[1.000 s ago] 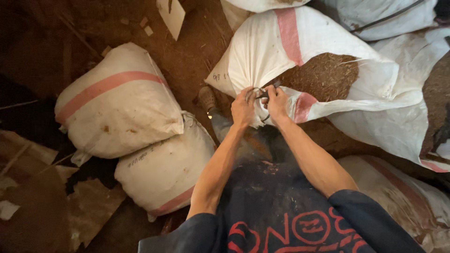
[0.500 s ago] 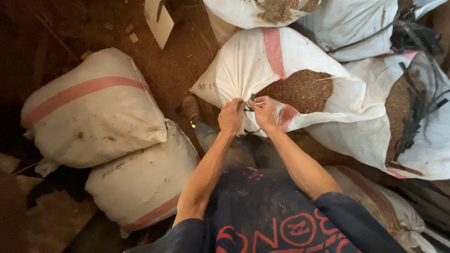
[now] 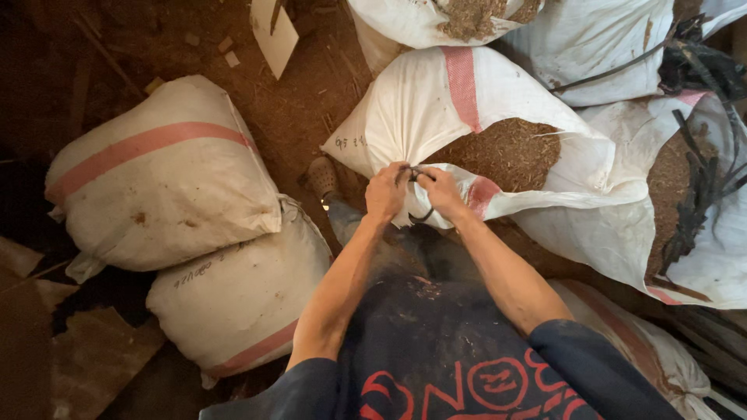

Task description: The person scoops wood shavings from a pile on the floor into a large white sack using a shovel. After filling the sack, the person gathers the top edges and ties the sack shut using a metal rod to twist and secure the closure.

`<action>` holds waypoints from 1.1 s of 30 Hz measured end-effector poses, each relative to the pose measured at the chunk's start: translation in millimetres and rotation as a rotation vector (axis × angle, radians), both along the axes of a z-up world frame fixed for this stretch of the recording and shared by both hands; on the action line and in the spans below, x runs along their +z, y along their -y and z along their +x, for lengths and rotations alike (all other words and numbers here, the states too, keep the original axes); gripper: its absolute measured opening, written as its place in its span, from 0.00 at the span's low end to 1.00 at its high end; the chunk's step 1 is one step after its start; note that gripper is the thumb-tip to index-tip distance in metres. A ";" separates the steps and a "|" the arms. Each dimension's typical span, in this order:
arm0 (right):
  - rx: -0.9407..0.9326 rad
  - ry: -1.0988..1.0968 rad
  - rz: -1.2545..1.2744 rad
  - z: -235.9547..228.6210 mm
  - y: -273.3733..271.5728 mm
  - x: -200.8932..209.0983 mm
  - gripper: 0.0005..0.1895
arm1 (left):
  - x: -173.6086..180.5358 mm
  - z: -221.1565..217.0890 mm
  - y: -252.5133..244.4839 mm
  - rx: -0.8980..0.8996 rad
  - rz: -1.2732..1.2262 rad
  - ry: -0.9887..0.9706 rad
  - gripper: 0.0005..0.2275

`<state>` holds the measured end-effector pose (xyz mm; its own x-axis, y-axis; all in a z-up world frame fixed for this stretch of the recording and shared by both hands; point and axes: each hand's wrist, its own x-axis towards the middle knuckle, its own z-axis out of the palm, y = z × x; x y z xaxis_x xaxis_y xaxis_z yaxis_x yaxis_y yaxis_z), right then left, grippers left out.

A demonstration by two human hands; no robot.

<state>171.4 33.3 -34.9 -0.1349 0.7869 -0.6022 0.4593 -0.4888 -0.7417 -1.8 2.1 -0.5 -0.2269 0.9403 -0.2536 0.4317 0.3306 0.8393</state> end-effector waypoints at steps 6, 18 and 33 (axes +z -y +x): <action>-0.465 -0.748 -0.521 4.1 2.6 -15.8 0.07 | 7.6 -1.3 3.9 0.064 0.093 -0.017 0.15; -0.379 -0.681 -0.489 12.3 -4.3 -22.4 0.08 | 18.2 5.5 -4.2 -0.019 0.265 -0.108 0.10; 0.229 0.316 0.292 5.0 0.4 64.5 0.18 | -41.9 6.6 -51.7 0.357 -0.281 -0.138 0.12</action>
